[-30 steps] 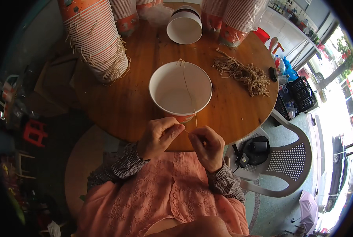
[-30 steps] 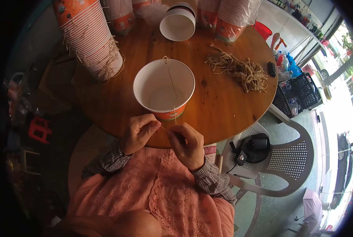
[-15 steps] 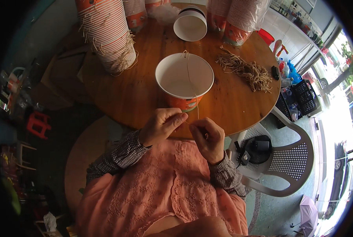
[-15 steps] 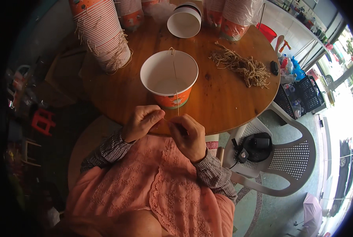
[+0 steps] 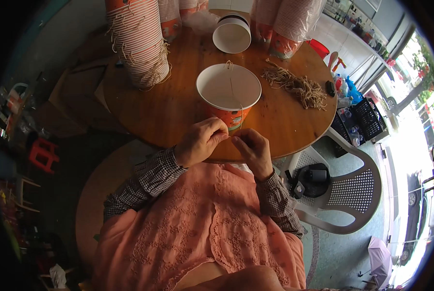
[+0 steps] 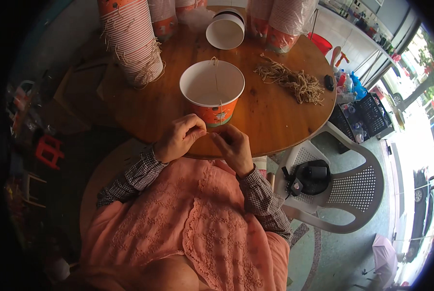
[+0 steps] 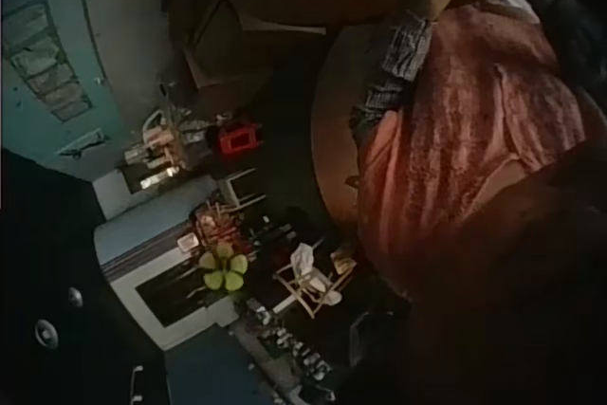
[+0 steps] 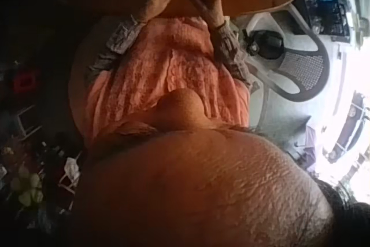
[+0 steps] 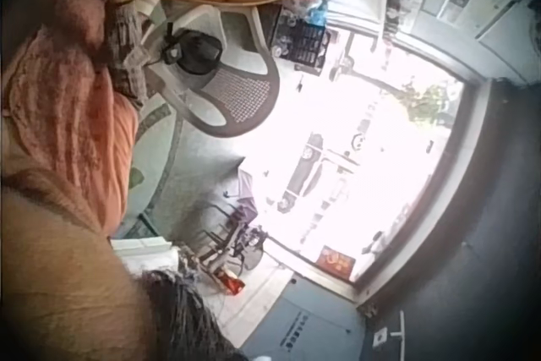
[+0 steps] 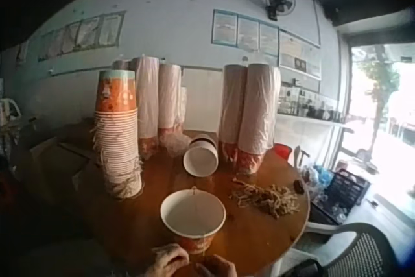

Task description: Threading and knotting twine handles onto decorative paper buckets.

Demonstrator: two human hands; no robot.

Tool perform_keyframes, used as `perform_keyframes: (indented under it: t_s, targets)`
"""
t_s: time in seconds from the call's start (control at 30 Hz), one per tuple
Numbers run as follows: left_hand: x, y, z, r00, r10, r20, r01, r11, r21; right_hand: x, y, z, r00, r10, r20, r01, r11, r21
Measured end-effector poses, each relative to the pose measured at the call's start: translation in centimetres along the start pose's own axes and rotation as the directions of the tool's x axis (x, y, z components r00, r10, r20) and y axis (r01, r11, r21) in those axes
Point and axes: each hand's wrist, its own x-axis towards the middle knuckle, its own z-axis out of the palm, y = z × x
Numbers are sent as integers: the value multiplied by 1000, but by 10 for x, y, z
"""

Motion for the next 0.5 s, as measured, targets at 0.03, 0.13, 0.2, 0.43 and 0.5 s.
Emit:
perform_keyframes:
  t_s: [0.03,0.13,0.2,0.43,0.5]
  targets:
    - [0,-1,1,1000,-2,-2,2,998,69,0,4,0,1000,8,-1,-8,999,-50]
    - [5,-7,1,997,67,-33,-61,985,162,5,16,0,994,-71,-78,55,980,-189]
    - [16,-6,-7,979,186,-86,-152,939,307,8,14,2,976,-160,-145,115,954,-278]
    - [39,-27,-18,977,137,165,-208,791,576,24,25,21,959,-49,-279,77,993,92]
    - [36,-21,-10,992,19,126,-82,848,524,25,26,25,948,-67,-310,124,978,168]
